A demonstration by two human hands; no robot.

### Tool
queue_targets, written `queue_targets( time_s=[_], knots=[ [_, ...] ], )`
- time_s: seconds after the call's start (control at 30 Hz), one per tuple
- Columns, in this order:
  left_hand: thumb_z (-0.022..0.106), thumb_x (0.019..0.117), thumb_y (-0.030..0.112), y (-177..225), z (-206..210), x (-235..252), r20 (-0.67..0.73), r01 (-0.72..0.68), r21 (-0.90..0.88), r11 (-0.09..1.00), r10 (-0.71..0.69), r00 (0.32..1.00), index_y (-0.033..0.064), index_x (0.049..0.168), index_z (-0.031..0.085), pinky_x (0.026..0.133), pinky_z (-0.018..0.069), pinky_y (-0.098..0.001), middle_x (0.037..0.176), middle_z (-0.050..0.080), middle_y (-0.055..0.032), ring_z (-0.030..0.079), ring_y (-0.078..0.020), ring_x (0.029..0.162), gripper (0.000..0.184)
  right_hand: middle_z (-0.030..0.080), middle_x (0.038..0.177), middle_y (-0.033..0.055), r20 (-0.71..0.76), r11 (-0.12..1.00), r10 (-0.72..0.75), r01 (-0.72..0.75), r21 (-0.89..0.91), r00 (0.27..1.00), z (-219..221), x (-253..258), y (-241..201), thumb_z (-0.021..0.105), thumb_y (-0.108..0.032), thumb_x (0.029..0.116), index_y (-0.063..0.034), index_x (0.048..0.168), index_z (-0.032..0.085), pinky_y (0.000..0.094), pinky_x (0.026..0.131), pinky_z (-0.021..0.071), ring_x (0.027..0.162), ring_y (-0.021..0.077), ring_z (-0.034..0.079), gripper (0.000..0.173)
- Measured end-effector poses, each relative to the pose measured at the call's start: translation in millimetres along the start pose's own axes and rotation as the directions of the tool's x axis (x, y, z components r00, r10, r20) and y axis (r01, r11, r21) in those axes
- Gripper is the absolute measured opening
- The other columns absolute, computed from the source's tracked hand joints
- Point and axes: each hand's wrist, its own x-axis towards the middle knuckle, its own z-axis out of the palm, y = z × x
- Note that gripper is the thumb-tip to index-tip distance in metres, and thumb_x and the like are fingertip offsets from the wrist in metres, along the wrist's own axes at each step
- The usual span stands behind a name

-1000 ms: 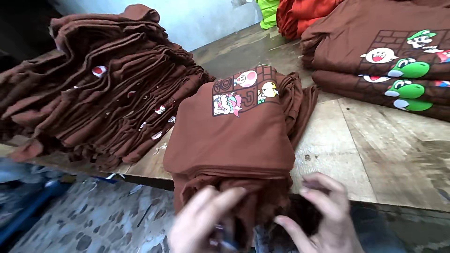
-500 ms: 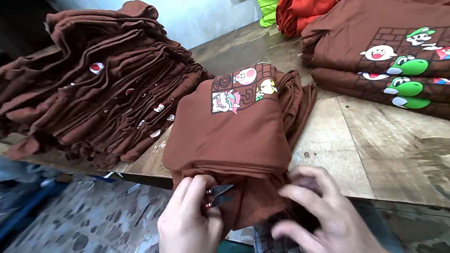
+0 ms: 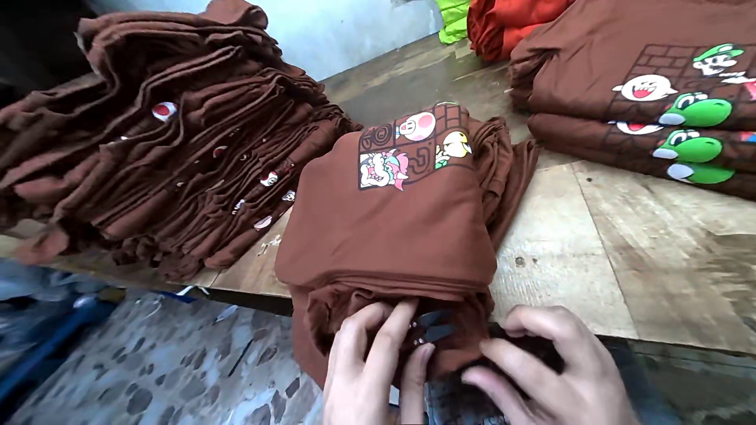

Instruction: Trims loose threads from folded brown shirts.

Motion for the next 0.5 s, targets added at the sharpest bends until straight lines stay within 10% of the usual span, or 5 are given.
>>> queue_targets(
  time_s=[0.13, 0.5],
  knots=[
    [0.066, 0.0979, 0.02, -10, 0, -6, 0.006, -0.114, 0.051, 0.992, 0.114, 0.993, 0.0284, 0.118, 0.077, 0.08, 0.0479, -0.0356, 0.106, 0.072, 0.0043, 0.063, -0.0125, 0.092, 0.024, 0.063, 0.111, 0.0008, -0.104, 0.989, 0.059, -0.044, 0.143, 0.993, 13, -8, 2, 0.065, -0.024, 0.101, -0.0186, 0.105, 0.071, 0.0206, 0.091, 0.0531, 0.105, 0.0074, 0.061, 0.01],
    [0.065, 0.0984, 0.02, -1, -2, -5, 0.087, -0.132, 0.065, 0.989, 0.126, 0.988, 0.0271, 0.122, 0.074, 0.079, 0.046, -0.0368, 0.108, 0.071, 0.0016, 0.062, -0.0147, 0.093, 0.027, 0.058, 0.115, -0.0011, -0.143, 0.971, 0.11, -0.076, 0.226, 0.984, 17, -9, -1, 0.069, -0.036, 0.0953, -0.0198, 0.109, 0.065, 0.0188, 0.093, 0.0506, 0.109, 0.0049, 0.058, 0.022]
  ],
)
